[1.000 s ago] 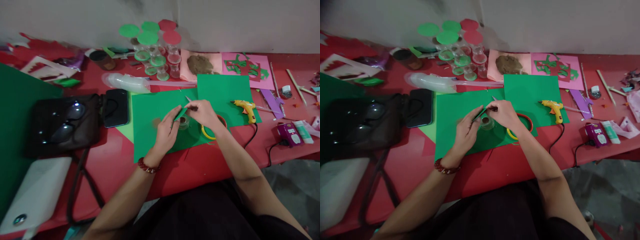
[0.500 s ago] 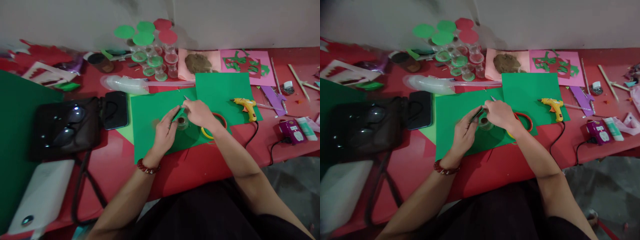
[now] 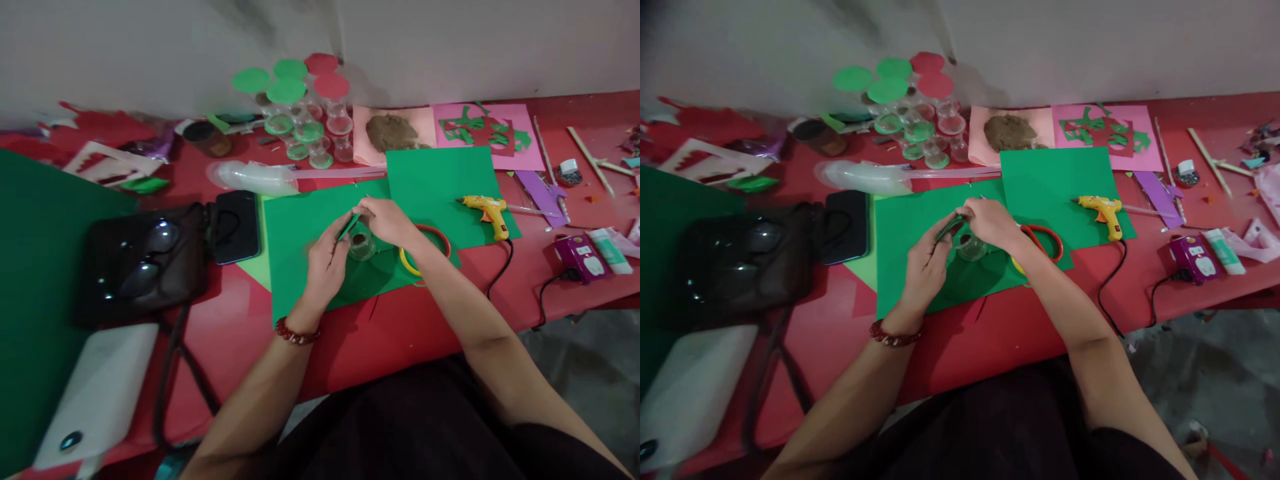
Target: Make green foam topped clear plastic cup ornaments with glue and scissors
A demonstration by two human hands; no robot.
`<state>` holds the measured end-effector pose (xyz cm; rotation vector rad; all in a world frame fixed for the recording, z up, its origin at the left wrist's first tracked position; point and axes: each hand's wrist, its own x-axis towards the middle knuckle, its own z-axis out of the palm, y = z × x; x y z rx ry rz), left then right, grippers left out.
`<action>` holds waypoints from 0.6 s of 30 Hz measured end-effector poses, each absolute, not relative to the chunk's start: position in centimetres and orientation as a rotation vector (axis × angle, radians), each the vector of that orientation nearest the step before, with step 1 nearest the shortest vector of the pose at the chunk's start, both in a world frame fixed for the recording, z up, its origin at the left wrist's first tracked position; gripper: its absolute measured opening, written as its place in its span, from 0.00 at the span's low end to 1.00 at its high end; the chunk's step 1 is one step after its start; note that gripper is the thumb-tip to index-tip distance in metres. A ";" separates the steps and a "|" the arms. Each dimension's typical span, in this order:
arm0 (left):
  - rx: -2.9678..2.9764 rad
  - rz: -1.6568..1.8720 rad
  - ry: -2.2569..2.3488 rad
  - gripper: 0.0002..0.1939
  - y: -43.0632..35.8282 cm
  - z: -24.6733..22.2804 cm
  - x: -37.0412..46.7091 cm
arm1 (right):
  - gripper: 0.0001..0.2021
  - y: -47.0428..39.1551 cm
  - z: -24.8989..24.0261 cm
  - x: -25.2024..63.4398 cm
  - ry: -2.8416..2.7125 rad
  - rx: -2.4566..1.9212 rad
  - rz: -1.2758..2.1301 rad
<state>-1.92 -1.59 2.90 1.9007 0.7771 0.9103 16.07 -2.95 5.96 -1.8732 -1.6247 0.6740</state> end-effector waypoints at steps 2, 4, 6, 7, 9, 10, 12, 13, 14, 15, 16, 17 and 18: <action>1.914 0.919 0.762 0.23 -1.5 2.6 -1.9 | 0.18 -2.8 5.9 16.0 -1.572 -1.901 0.654; 1.950 0.916 0.731 0.23 -1.3 2.2 -1.9 | 0.17 -2.7 5.8 16.0 -1.456 -1.972 0.606; 1.981 0.904 0.706 0.23 -1.3 1.9 -1.9 | 0.15 -2.8 5.7 16.2 -1.318 -2.025 0.554; 1.987 0.896 0.704 0.23 -1.3 1.8 -1.9 | 0.14 -2.9 5.7 16.4 -1.261 -2.020 0.540; 1.972 0.889 0.726 0.23 -1.4 1.8 -1.9 | 0.09 -3.5 5.7 16.9 -1.205 -1.940 0.542; 1.955 0.882 0.744 0.23 -1.4 1.8 -1.8 | 0.07 -3.8 5.9 17.1 -1.202 -1.887 0.550; 1.908 0.883 0.784 0.23 -1.6 2.0 -1.7 | 0.07 -4.7 6.2 17.4 -1.228 -1.810 0.588; 1.882 0.891 0.802 0.23 -1.7 2.1 -1.6 | 0.07 -5.2 6.4 17.5 -1.249 -1.786 0.622; 1.861 0.902 0.816 0.22 -1.8 2.3 -1.6 | 0.07 -5.6 6.7 17.5 -1.273 -1.766 0.663; 1.846 0.913 0.826 0.22 -1.9 2.4 -1.6 | 0.07 -6.0 6.9 17.5 -1.296 -1.746 0.704; 1.839 0.925 0.833 0.22 -2.0 2.6 -1.6 | 0.08 -6.4 7.2 17.5 -1.321 -1.722 0.739; 1.839 0.932 0.839 0.23 -2.1 2.7 -1.6 | 0.08 -6.6 7.5 17.4 -1.345 -1.698 0.761; 1.844 0.935 0.851 0.23 -2.1 2.9 -1.6 | 0.08 -6.8 7.7 17.4 -1.364 -1.680 0.770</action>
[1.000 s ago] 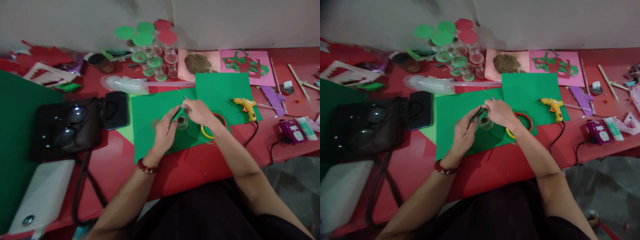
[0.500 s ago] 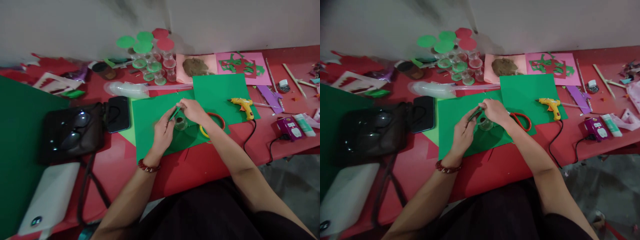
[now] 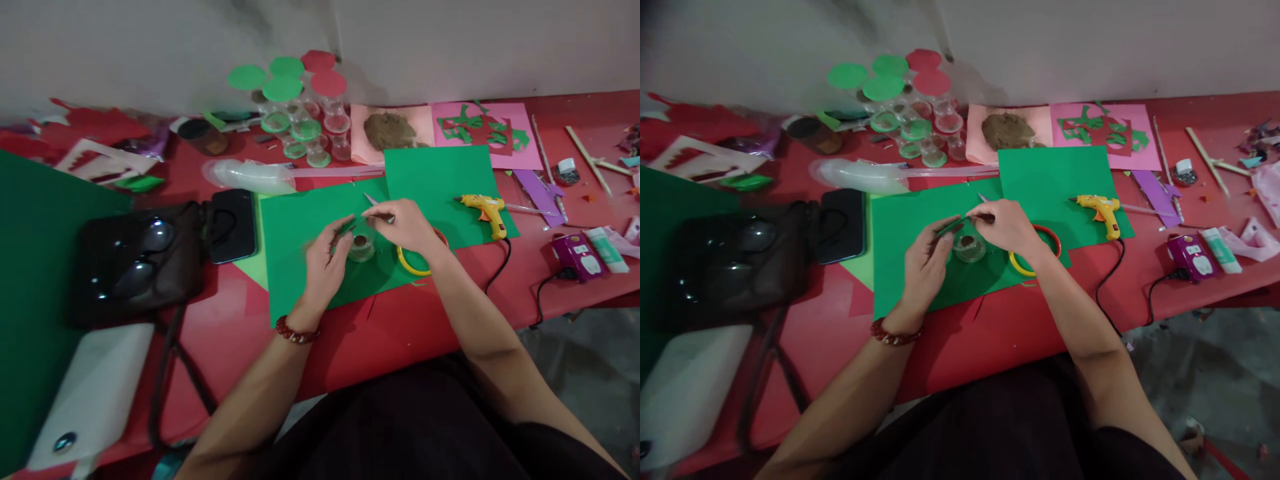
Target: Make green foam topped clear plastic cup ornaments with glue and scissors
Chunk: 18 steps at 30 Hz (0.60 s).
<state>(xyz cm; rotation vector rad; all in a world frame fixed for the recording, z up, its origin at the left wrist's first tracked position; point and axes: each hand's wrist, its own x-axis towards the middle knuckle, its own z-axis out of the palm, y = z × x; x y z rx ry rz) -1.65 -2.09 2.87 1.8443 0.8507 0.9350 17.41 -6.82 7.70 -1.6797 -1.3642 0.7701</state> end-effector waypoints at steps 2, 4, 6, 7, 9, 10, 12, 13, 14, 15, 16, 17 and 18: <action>1.858 0.935 0.883 0.24 -2.1 3.0 -1.7 | 0.07 -7.0 8.0 17.4 -1.384 -1.667 0.785; 1.864 0.937 0.906 0.23 -2.1 3.0 -1.7 | 0.07 -6.9 8.2 17.4 -1.370 -1.675 0.811; 1.858 0.943 0.900 0.22 -2.1 2.8 -1.7 | 0.07 -6.8 8.2 17.4 -1.353 -1.693 0.837; 1.854 0.946 0.888 0.22 -2.1 2.7 -1.6 | 0.07 -6.7 8.2 17.4 -1.348 -1.702 0.850; 1.847 0.946 0.867 0.22 -2.1 2.4 -1.5 | 0.07 -6.7 8.2 17.4 -1.338 -1.707 0.893; 1.845 0.945 0.860 0.22 -2.1 2.3 -1.5 | 0.07 -6.8 8.2 17.4 -1.336 -1.698 0.919; 1.844 0.948 0.852 0.22 -2.0 2.2 -1.4 | 0.07 -6.9 8.2 17.4 -1.345 -1.666 0.962; 1.846 0.951 0.847 0.22 -2.0 2.1 -1.4 | 0.07 -7.0 8.2 17.4 -1.362 -1.655 0.969; 1.852 0.956 0.840 0.22 -2.0 2.2 -1.4 | 0.07 -7.1 8.3 17.4 -1.388 -1.653 0.962; 1.859 0.961 0.833 0.22 -2.0 2.2 -1.4 | 0.08 -7.2 8.4 17.4 -1.423 -1.661 0.945; 1.865 0.965 0.828 0.21 -2.0 2.3 -1.3 | 0.08 -7.2 8.5 17.3 -1.459 -1.678 0.915; 1.869 0.970 0.825 0.21 -2.0 2.3 -1.3 | 0.08 -7.3 8.6 17.2 -1.497 -1.700 0.877; 1.871 0.974 0.827 0.21 -2.0 2.4 -1.3 | 0.07 -7.3 8.7 17.1 -1.536 -1.724 0.832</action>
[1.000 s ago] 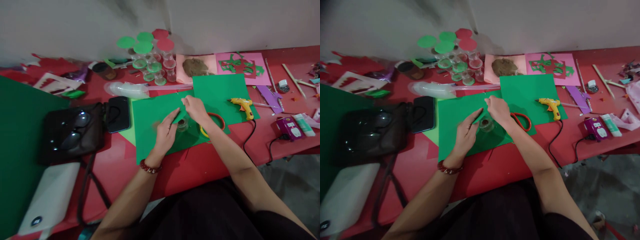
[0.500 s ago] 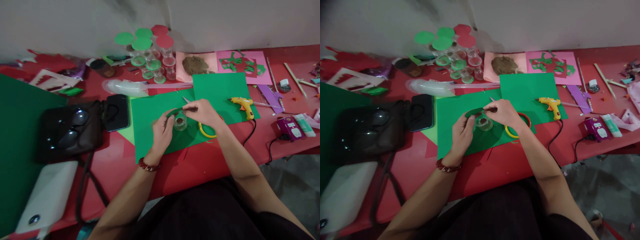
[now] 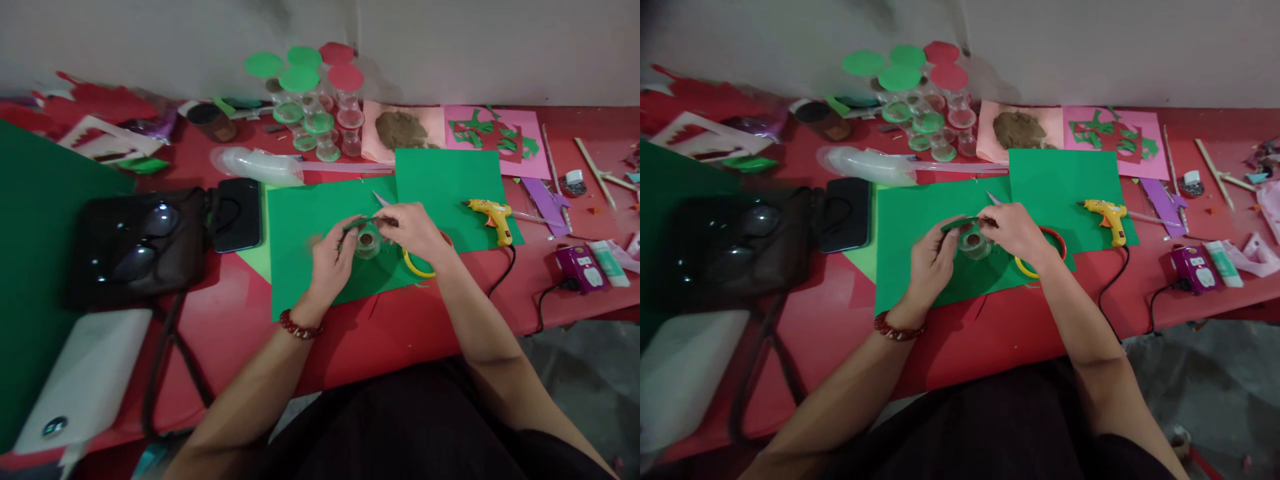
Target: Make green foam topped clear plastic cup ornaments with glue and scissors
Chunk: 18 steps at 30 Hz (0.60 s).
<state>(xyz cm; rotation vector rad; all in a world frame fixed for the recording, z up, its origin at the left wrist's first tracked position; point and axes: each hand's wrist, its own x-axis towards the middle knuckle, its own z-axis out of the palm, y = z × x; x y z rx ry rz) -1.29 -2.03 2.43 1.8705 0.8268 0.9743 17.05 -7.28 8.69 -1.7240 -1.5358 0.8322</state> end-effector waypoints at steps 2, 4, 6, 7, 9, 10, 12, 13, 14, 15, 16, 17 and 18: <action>1.875 0.978 0.839 0.21 -2.0 2.6 -1.3 | 0.08 -7.3 8.8 16.7 -1.589 -1.769 0.734; 1.890 0.982 0.854 0.21 -2.0 2.5 -1.3 | 0.08 -7.3 8.8 16.4 -1.594 -1.792 0.672; 1.901 0.995 0.875 0.20 -2.0 2.3 -1.3 | 0.09 -7.3 8.7 16.1 -1.537 -1.781 0.704; 1.897 1.005 0.889 0.21 -2.0 2.2 -1.3 | 0.09 -7.3 8.7 15.9 -1.492 -1.769 0.749; 1.869 1.019 0.920 0.21 -1.9 1.9 -1.2 | 0.08 -7.3 8.4 15.7 -1.393 -1.750 0.845; 1.846 1.023 0.931 0.21 -1.9 1.7 -1.1 | 0.08 -7.3 8.3 15.6 -1.350 -1.745 0.881; 1.786 1.032 0.933 0.22 -1.9 1.5 -0.9 | 0.09 -7.2 8.1 15.4 -1.287 -1.735 0.925; 1.755 1.040 0.924 0.22 -1.9 1.5 -0.8 | 0.09 -7.2 8.1 15.3 -1.263 -1.724 0.948; 1.729 1.046 0.913 0.22 -1.9 1.5 -0.7 | 0.09 -7.1 8.0 15.3 -1.241 -1.713 0.979; 1.710 1.052 0.903 0.22 -1.9 1.6 -0.6 | 0.09 -7.1 8.0 15.4 -1.220 -1.701 1.015; 1.702 1.053 0.898 0.22 -1.9 1.7 -0.5 | 0.09 -7.0 8.0 15.4 -1.202 -1.693 1.050; 1.707 1.049 0.899 0.22 -1.9 1.8 -0.5 | 0.09 -7.0 8.0 15.5 -1.188 -1.689 1.079; 1.720 1.041 0.901 0.22 -1.8 1.9 -0.5 | 0.09 -6.9 8.0 15.6 -1.181 -1.687 1.095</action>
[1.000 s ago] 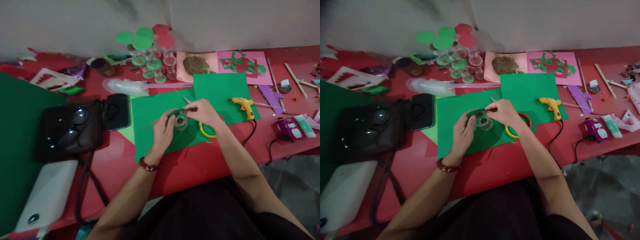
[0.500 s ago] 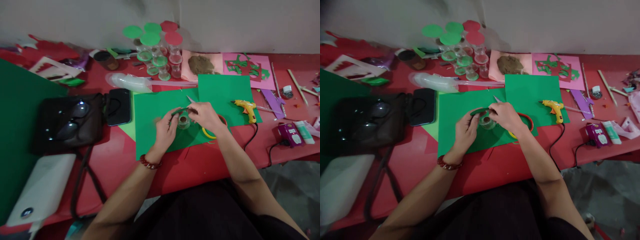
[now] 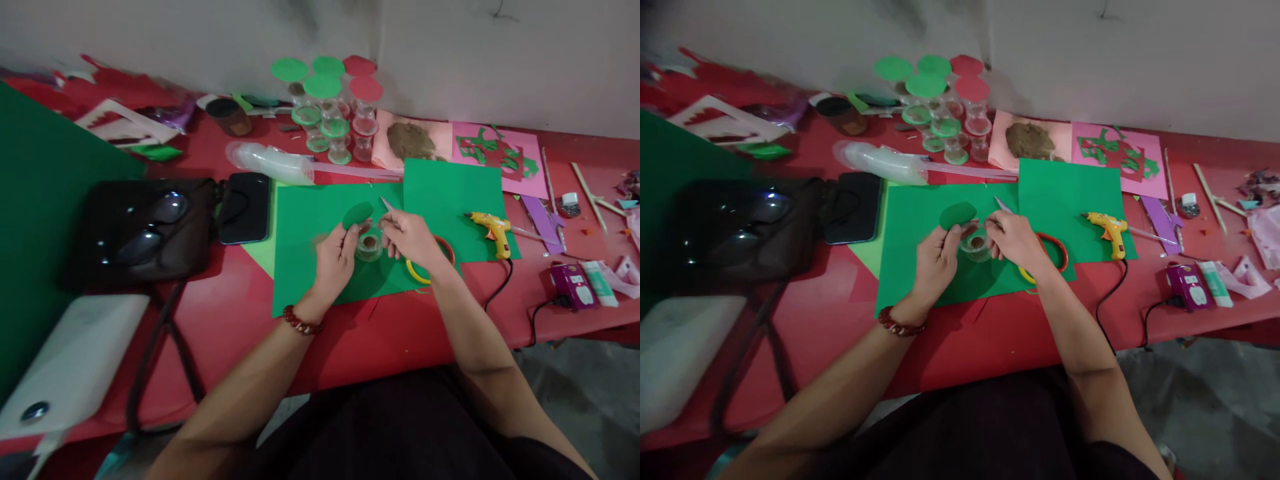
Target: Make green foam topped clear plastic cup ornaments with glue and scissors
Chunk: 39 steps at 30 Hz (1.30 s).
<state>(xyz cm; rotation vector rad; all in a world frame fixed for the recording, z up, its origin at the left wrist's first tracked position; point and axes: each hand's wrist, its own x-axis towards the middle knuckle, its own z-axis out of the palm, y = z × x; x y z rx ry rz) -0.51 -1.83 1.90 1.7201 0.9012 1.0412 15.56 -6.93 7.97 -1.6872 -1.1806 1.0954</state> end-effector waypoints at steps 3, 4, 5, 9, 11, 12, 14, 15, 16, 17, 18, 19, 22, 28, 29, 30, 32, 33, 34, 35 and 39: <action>1.755 1.010 0.894 0.22 -1.7 2.2 -0.5 | 0.10 -6.9 8.1 15.7 -1.186 -1.692 1.089; 1.754 1.003 0.886 0.22 -1.6 2.2 -0.5 | 0.11 -7.0 8.2 15.7 -1.187 -1.695 1.088; 1.746 1.000 0.877 0.22 -1.6 2.2 -0.5 | 0.11 -7.0 8.2 15.6 -1.181 -1.700 1.094; 1.720 1.003 0.884 0.20 -1.4 2.0 -0.5 | 0.12 -6.9 8.7 15.2 -1.059 -1.740 1.207; 1.728 0.994 0.908 0.19 -1.4 1.9 -0.5 | 0.13 -6.7 9.0 15.0 -0.953 -1.757 1.299; 1.735 0.991 0.917 0.19 -1.4 1.9 -0.5 | 0.14 -6.6 9.1 14.9 -0.904 -1.765 1.336; 1.754 0.995 0.930 0.20 -1.4 2.1 -0.5 | 0.15 -6.5 9.0 14.8 -0.837 -1.789 1.374; 1.765 1.001 0.931 0.21 -1.4 2.2 -0.5 | 0.15 -6.5 8.9 14.8 -0.820 -1.807 1.369; 1.774 1.006 0.931 0.22 -1.5 2.4 -0.5 | 0.15 -6.5 8.7 14.8 -0.819 -1.825 1.345; 1.775 1.012 0.932 0.23 -1.5 2.5 -0.5 | 0.15 -6.5 8.5 15.0 -0.835 -1.837 1.302; 1.764 1.016 0.931 0.25 -1.6 2.7 -0.4 | 0.15 -6.6 8.2 15.1 -0.865 -1.843 1.241; 1.741 1.020 0.928 0.26 -1.6 2.8 -0.4 | 0.15 -6.7 8.0 15.3 -0.908 -1.843 1.168; 1.653 1.021 0.925 0.28 -1.8 3.2 -0.4 | 0.16 -7.2 7.3 15.9 -1.067 -1.817 0.917; 1.442 1.013 0.906 0.29 -1.8 3.2 -0.3 | 0.04 -7.6 6.3 15.7 -1.377 -1.761 0.656; 1.347 1.028 0.875 0.29 -1.7 3.1 -0.2 | 0.03 -7.6 6.2 15.6 -1.384 -1.767 0.633; 1.248 1.045 0.843 0.28 -1.5 3.1 -0.2 | 0.03 -7.6 6.1 15.5 -1.377 -1.774 0.612; 1.111 1.089 0.813 0.26 -1.1 2.9 -0.2 | 0.03 -7.6 6.1 15.2 -1.338 -1.778 0.593; 1.104 1.119 0.831 0.25 -0.8 2.8 -0.4 | 0.03 -7.7 6.1 15.0 -1.310 -1.777 0.605; 1.130 1.156 0.869 0.23 -0.6 2.8 -0.6 | 0.04 -7.7 6.2 14.9 -1.271 -1.774 0.631; 1.169 1.199 0.914 0.22 -0.4 2.8 -0.9 | 0.05 -7.8 6.3 14.8 -1.224 -1.769 0.667; 1.152 1.296 0.996 0.14 0.0 3.4 -1.8 | 0.05 -7.9 6.7 14.7 -1.073 -1.742 0.786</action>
